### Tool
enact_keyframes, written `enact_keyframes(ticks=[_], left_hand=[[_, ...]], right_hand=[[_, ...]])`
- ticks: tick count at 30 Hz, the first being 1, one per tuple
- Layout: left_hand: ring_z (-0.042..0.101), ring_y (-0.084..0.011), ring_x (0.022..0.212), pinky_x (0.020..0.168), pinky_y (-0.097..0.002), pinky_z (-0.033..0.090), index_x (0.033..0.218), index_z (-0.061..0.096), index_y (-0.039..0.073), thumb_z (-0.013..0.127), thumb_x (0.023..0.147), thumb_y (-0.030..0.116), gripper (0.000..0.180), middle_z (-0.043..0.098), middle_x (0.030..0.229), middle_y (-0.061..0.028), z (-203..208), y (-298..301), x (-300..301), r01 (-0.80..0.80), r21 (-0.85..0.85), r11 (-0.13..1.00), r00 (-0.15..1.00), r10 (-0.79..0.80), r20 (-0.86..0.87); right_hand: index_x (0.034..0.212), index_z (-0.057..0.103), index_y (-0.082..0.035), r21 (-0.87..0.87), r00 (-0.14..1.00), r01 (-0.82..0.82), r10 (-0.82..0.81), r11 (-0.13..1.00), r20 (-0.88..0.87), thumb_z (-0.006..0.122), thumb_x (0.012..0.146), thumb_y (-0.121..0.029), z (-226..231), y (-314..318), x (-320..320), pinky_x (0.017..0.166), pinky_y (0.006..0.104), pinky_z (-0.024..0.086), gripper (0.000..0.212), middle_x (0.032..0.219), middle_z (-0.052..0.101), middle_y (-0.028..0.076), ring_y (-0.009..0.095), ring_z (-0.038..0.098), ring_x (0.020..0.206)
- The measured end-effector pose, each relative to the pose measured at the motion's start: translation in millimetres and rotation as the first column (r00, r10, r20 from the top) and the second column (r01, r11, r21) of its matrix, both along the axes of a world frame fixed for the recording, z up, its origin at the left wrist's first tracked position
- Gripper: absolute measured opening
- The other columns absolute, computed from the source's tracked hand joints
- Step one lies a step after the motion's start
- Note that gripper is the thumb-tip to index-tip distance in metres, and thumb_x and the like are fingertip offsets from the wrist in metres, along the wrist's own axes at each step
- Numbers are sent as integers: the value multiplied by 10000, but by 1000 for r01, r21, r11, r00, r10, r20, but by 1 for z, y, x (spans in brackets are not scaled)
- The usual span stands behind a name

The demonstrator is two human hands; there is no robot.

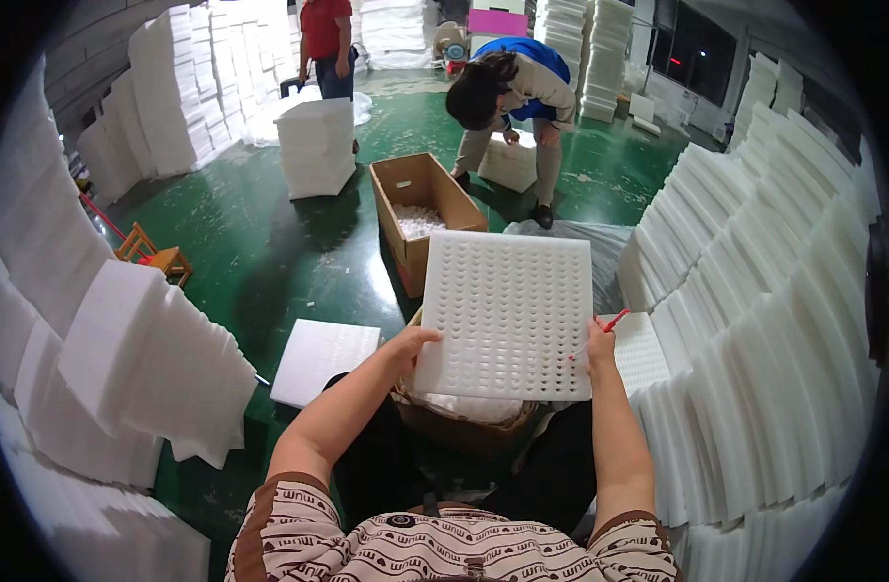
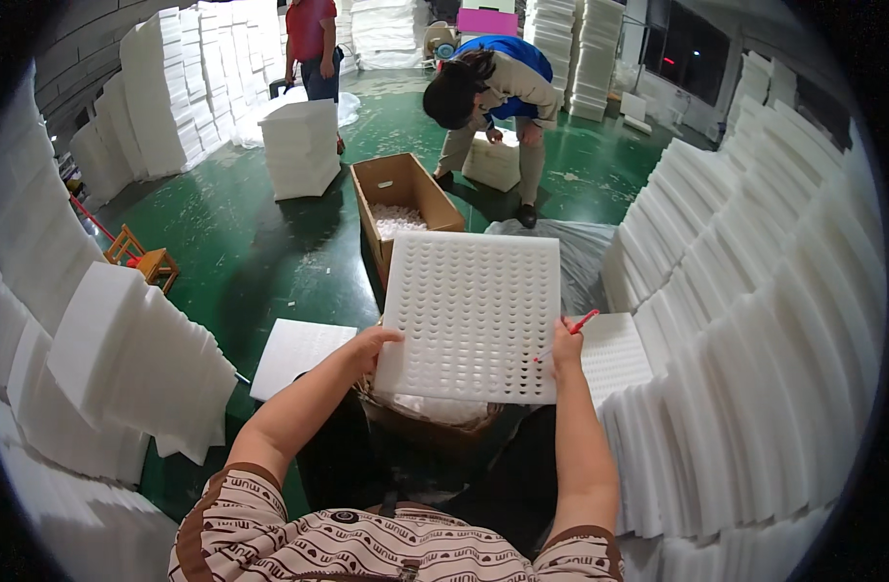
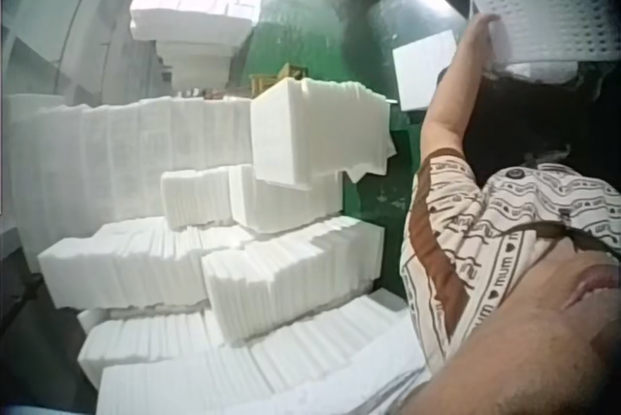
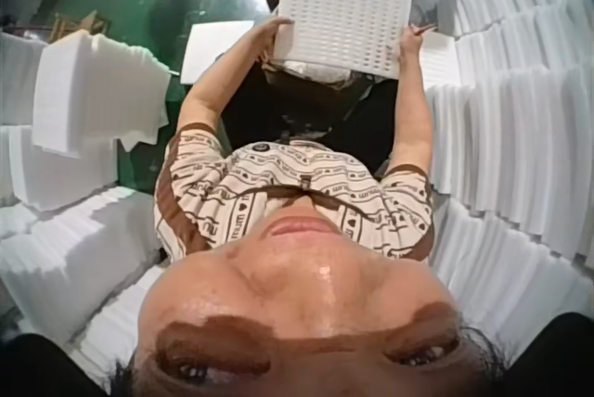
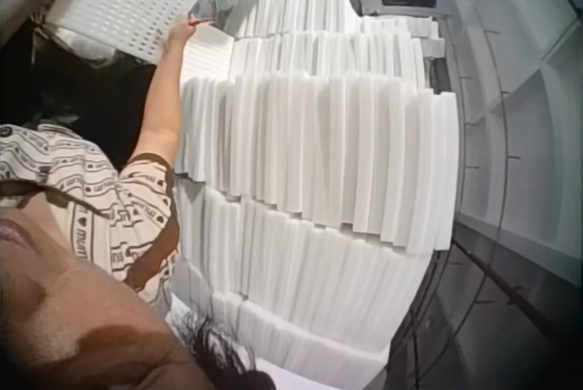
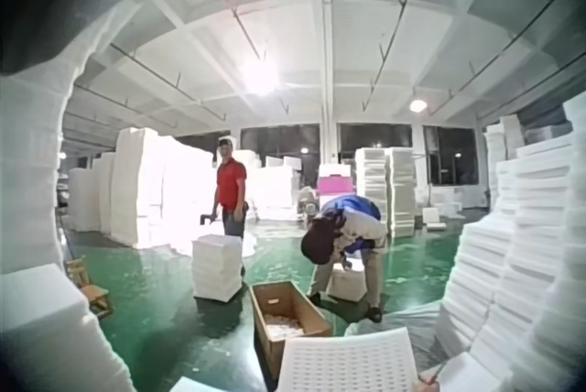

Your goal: Manually removing scrap pieces from die-cut foam sheets and discarding them into a collection box.

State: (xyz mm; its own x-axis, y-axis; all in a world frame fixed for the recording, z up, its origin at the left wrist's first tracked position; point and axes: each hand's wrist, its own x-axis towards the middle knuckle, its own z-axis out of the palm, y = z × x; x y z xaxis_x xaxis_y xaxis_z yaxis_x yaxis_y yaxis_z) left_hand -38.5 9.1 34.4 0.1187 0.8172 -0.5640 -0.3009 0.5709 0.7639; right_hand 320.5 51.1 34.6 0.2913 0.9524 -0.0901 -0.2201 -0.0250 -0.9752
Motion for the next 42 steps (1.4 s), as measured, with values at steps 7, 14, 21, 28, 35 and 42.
enact_keyframes(ticks=[7,14,21,28,35,42], left_hand=[[570,-365,961,827,-441,450,1219,499,-41,590,675,103,570,559,1141,-242,-36,3,-1,-100,286,953,987,131,-94],[565,-359,1008,865,-422,440,1227,484,-62,584,724,102,539,565,1142,-244,-43,23,7,-45,141,989,997,35,75],[556,-352,1041,900,-410,427,1234,469,-78,580,760,113,523,563,1148,-247,-39,21,12,38,36,999,987,-43,152],[535,-348,1058,919,-432,406,1245,454,-76,602,747,164,572,534,1181,-256,-41,4,16,-15,164,986,993,-4,116],[560,-366,1039,900,-450,446,1241,443,-76,594,756,184,571,554,1147,-279,-28,3,15,17,55,998,973,-29,229],[573,-396,1030,883,-485,448,1277,413,-68,590,787,305,640,539,1174,-288,-27,4,34,-14,0,1000,975,14,222]], right_hand=[[1169,541,60,-36,999,-20,18,999,-34,532,859,-124,-23,28,-8,779,271,473,360,1036,625,146,186,593,871],[1150,556,53,-82,995,-29,36,996,89,542,860,-142,-26,53,26,753,277,482,349,1002,634,145,189,602,840],[1130,570,47,-158,984,-52,78,986,162,552,860,-159,-46,69,53,728,284,491,340,968,642,144,193,610,810],[1097,609,22,-188,976,-127,157,974,152,511,867,-177,-55,69,53,662,310,513,319,945,660,143,204,629,792],[1012,653,-46,-260,938,92,4,961,346,510,866,-387,-22,54,26,582,351,463,397,828,606,77,189,551,728],[899,655,-33,-9,993,-115,115,993,22,378,971,-454,5,32,-22,535,227,348,509,721,536,35,100,415,566]])
